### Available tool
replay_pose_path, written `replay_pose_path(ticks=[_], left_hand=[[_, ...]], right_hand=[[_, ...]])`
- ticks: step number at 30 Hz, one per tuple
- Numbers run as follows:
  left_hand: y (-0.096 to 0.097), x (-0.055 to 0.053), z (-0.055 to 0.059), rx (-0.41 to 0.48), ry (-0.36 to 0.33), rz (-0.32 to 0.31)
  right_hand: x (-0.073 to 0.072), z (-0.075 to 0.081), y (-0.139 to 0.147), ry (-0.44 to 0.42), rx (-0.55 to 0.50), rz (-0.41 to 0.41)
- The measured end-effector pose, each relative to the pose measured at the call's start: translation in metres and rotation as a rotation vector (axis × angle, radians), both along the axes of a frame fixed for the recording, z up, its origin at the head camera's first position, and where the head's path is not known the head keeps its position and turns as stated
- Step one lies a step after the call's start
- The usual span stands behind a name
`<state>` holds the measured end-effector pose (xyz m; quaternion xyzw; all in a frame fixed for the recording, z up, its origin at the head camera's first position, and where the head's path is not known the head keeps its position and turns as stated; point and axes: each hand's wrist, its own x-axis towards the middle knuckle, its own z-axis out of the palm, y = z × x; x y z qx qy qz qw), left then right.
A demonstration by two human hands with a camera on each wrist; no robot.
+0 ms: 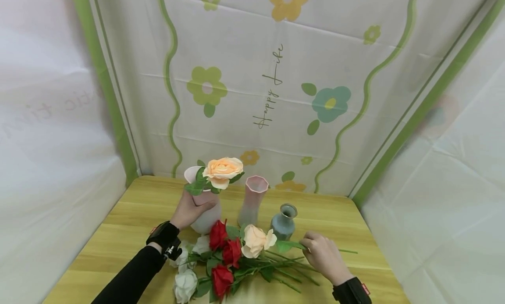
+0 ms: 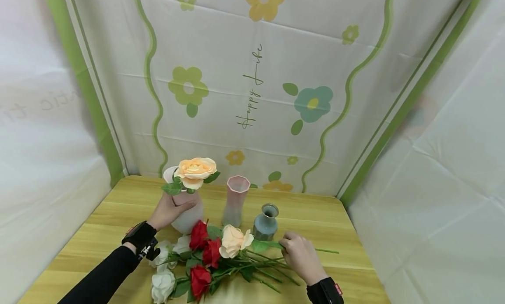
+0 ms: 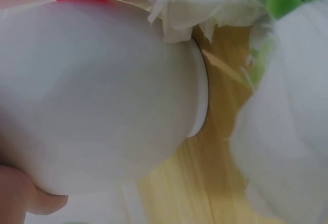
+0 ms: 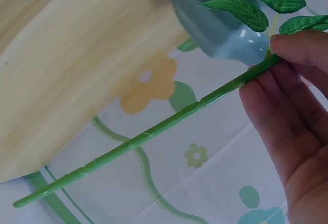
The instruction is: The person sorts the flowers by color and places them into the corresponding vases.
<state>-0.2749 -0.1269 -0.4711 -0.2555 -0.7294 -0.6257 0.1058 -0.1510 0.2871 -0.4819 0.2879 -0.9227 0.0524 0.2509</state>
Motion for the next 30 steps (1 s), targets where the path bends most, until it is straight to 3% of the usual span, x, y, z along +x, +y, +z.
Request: replay_pose_path(ticks=[18, 26, 30], left_hand=[[0.003, 0.000, 0.000, 0.007, 0.063, 0.049], [0.005, 0.003, 0.001, -0.010, 0.115, 0.130], [0.007, 0.004, -0.001, 0.013, 0.123, 0.129]], right_hand=[[-0.003, 0.017, -0.013, 0.098, -0.113, -0.005], [-0.001, 0.022, -0.016, 0.122, -0.148, -0.004], [0.001, 0.022, -0.018, 0.136, -0.167, -0.009]])
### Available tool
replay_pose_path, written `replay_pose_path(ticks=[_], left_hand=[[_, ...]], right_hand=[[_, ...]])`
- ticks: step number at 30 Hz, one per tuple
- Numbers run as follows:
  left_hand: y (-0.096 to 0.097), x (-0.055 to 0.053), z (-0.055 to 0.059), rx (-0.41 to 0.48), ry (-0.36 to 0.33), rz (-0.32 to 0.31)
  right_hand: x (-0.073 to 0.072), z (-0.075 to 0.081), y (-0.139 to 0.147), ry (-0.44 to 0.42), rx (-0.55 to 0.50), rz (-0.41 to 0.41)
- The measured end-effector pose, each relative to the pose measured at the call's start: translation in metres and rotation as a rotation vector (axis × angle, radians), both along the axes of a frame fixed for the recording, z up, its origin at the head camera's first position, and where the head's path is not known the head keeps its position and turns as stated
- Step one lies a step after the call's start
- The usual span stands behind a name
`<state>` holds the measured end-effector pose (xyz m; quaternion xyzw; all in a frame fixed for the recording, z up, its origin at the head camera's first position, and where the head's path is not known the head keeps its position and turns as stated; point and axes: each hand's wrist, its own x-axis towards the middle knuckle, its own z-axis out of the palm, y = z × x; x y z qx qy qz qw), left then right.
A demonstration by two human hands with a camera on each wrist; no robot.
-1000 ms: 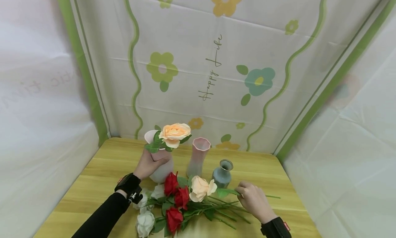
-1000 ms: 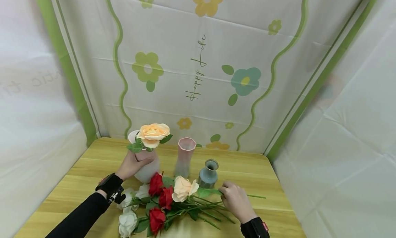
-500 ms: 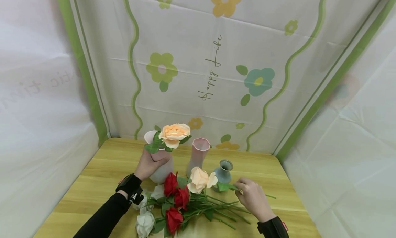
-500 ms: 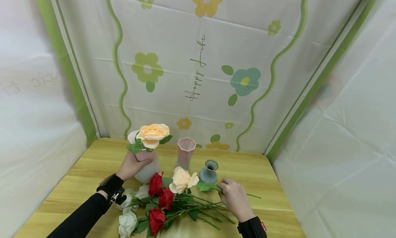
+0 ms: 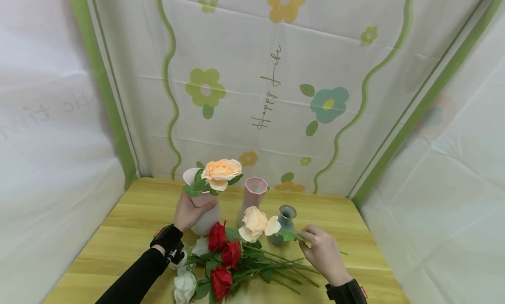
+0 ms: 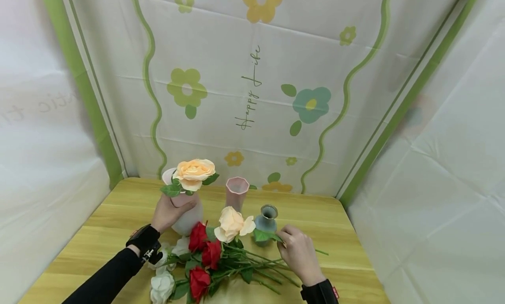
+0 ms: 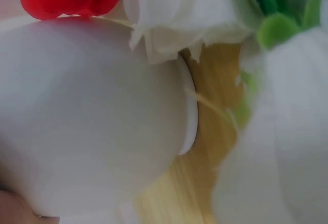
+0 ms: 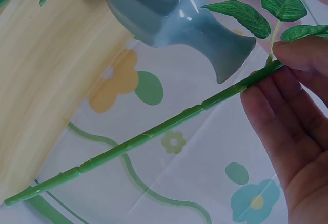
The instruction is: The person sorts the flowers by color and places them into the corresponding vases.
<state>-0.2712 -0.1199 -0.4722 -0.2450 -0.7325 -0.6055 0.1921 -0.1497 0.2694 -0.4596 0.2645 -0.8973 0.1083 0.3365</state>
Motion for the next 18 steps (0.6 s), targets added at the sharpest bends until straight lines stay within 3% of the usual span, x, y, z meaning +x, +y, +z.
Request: replay_pose_path(ticks=[9, 13, 18], left_hand=[[0.005, 0.000, -0.002, 0.009, 0.010, 0.043], [0.006, -0.002, -0.001, 0.014, 0.021, 0.042], [0.006, -0.003, -0.002, -0.004, 0.017, 0.057]], right_hand=[[0.002, 0.000, -0.003, 0.029, -0.031, 0.004], [0.000, 0.001, -0.002, 0.053, -0.093, 0.033], [-0.023, -0.041, 0.018, 0.123, -0.205, 0.108]])
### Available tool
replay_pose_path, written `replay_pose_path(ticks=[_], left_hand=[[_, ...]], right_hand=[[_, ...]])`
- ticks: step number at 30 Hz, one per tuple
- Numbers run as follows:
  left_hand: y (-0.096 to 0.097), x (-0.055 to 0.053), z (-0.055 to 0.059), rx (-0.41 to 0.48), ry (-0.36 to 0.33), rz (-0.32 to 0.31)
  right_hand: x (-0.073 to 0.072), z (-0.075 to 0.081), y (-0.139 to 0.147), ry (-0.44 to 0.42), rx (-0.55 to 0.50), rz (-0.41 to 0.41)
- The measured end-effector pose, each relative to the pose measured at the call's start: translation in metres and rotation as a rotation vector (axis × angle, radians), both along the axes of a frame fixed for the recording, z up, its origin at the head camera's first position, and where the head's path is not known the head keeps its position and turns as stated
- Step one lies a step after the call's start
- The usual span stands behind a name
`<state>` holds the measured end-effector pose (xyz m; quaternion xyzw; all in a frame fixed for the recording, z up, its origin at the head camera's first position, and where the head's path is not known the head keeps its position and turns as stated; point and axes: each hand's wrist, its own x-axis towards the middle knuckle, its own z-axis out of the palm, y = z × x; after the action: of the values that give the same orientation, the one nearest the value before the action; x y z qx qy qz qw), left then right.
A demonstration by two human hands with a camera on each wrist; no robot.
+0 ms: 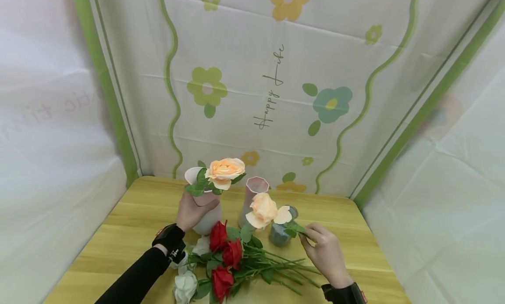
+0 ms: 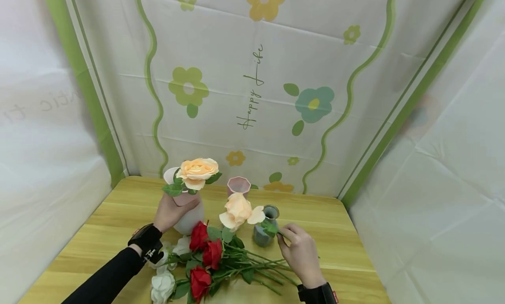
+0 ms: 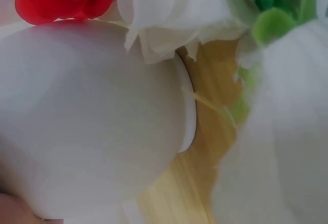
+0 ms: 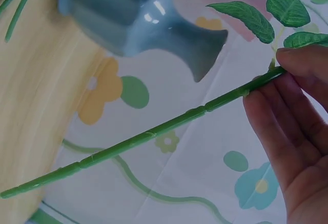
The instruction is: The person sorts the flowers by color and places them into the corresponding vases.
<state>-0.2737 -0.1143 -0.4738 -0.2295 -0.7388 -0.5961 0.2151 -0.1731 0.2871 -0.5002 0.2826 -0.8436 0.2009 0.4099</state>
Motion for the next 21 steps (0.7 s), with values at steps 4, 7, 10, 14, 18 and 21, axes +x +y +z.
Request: replay_pose_path(ticks=[4, 7, 10, 14, 18, 21], left_hand=[[0.000, 0.001, 0.000, -0.001, -0.010, 0.005], [0.000, 0.001, 0.000, 0.003, -0.021, 0.001], [0.000, 0.001, 0.000, 0.005, -0.018, -0.004], [0.000, 0.000, 0.000, 0.007, 0.004, -0.013], [0.000, -0.001, 0.001, 0.014, 0.011, -0.023], [0.000, 0.000, 0.001, 0.021, 0.008, -0.029]], right_hand=[[-0.015, -0.027, 0.012, -0.007, -0.112, 0.067], [-0.031, -0.059, 0.026, -0.031, -0.210, 0.115], [-0.047, -0.089, 0.040, -0.050, -0.306, 0.141], [-0.060, -0.113, 0.050, -0.081, -0.444, 0.148], [-0.060, -0.113, 0.049, -0.118, -0.574, 0.191], [-0.059, -0.112, 0.049, -0.162, -0.666, 0.250]])
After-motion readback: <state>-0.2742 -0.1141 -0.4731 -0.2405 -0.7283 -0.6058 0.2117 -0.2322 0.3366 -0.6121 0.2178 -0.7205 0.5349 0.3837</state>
